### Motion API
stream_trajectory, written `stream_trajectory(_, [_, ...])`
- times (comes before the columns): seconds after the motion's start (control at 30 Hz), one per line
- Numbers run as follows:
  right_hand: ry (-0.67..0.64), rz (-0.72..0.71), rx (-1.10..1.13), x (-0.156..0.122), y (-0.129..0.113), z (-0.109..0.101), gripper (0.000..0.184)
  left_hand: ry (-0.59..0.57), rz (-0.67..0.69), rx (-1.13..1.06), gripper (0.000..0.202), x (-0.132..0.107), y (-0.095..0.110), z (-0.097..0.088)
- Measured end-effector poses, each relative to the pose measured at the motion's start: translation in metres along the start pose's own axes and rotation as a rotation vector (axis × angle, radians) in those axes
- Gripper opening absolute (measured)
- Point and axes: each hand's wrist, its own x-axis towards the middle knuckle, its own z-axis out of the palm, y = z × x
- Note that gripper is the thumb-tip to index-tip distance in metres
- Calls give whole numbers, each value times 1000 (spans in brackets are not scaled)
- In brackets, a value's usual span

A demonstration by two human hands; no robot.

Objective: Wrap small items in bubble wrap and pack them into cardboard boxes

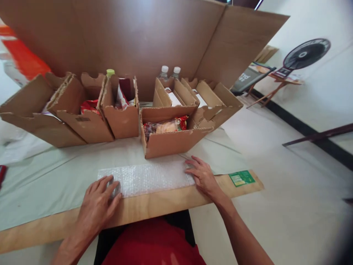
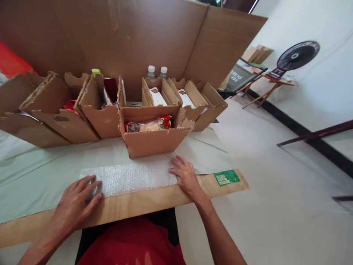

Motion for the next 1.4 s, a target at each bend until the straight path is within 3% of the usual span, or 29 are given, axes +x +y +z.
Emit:
stream_trajectory(0.1, [-6,49,-59,-5,2,-16,54,44,-63,-97,28,10,12,-11])
stream_trajectory(0.2, [73,33,-48,11,-41,-12,51,155,-93,-277,31,32,35,-20])
stream_trajectory(0.33, [-127,-204,102,58,-133,39,44,116,-42,-417,54,45,56,-3])
stream_trajectory(0.4, [-213,-293,127,72,-155,65,43,44,-16,-372,61,36,50,14])
stream_trajectory(0.47, [-220,-298,106,67,-148,77,44,-19,-4,-285,64,23,37,28])
stream_trajectory(0.53, [-185,-226,51,44,-118,71,45,-53,0,-215,64,11,26,36])
stream_trajectory(0.67, [-93,95,-133,-9,-46,27,38,-53,21,-181,62,6,21,38])
stream_trajectory(0.73, [-1,214,-191,-16,-26,7,34,-42,5,-215,55,10,21,33])
stream_trajectory(0.8, [50,234,-184,-8,-21,-2,31,9,-72,-241,49,11,17,24])
stream_trajectory(0.9, [-27,221,-116,19,-26,3,33,88,-306,-150,48,8,6,6])
stream_trajectory(1.0, [-108,242,-61,39,-31,12,24,7,-506,-28,49,3,-1,-4])
stream_trajectory(1.07, [-116,235,-26,39,-33,12,11,-24,-568,-38,41,2,-1,-4])
stream_trajectory(1.2, [-101,277,96,14,-54,-7,14,37,-644,-192,26,9,0,-12])
stream_trajectory(1.3, [-77,341,346,-15,-93,-16,42,23,-730,-280,27,31,-13,-33])
stream_trajectory(1.4, [-124,208,557,-35,-142,-3,66,11,-559,-218,22,74,-30,-43])
